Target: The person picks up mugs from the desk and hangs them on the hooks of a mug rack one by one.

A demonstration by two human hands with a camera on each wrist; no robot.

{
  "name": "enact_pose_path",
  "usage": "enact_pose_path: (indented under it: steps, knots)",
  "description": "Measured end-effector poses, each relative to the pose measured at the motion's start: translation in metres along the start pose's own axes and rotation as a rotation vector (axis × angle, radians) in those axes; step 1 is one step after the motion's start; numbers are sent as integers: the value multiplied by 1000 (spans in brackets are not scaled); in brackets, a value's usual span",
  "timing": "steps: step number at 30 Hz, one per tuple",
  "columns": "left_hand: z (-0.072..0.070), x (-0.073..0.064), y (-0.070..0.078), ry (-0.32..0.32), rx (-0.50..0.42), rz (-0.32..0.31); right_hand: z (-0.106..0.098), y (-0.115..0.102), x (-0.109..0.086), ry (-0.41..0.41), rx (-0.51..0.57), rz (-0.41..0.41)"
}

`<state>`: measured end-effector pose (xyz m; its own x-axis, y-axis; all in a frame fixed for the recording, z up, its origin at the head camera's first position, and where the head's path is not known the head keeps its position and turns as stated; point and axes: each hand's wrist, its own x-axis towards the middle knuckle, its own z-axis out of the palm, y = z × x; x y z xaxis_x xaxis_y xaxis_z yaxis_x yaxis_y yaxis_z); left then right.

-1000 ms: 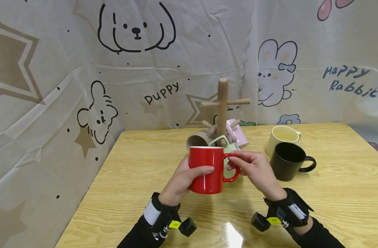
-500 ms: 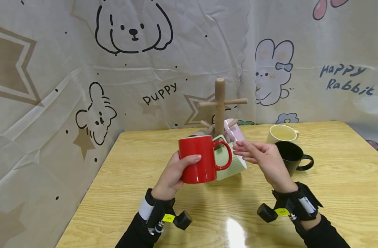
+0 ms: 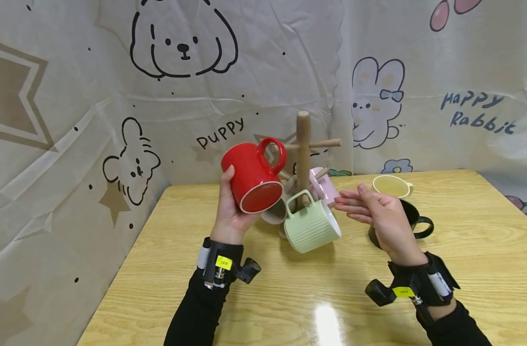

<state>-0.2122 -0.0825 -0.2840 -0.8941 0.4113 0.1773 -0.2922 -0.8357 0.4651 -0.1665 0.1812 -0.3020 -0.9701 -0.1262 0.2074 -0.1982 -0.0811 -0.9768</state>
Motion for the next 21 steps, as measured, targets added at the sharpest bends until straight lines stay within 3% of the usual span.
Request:
enact_pose_path:
  steps: [6,13,21]
  knots:
    - [-7,8,-2,25,-44,-26,2,1,0,-5,-20,14]
    - [-18,17,-7,-13,-72,-89,2,2,1,-24,-89,40]
    - [-22,33,-17,57,-42,-82,-2,4,2,-24,-124,35]
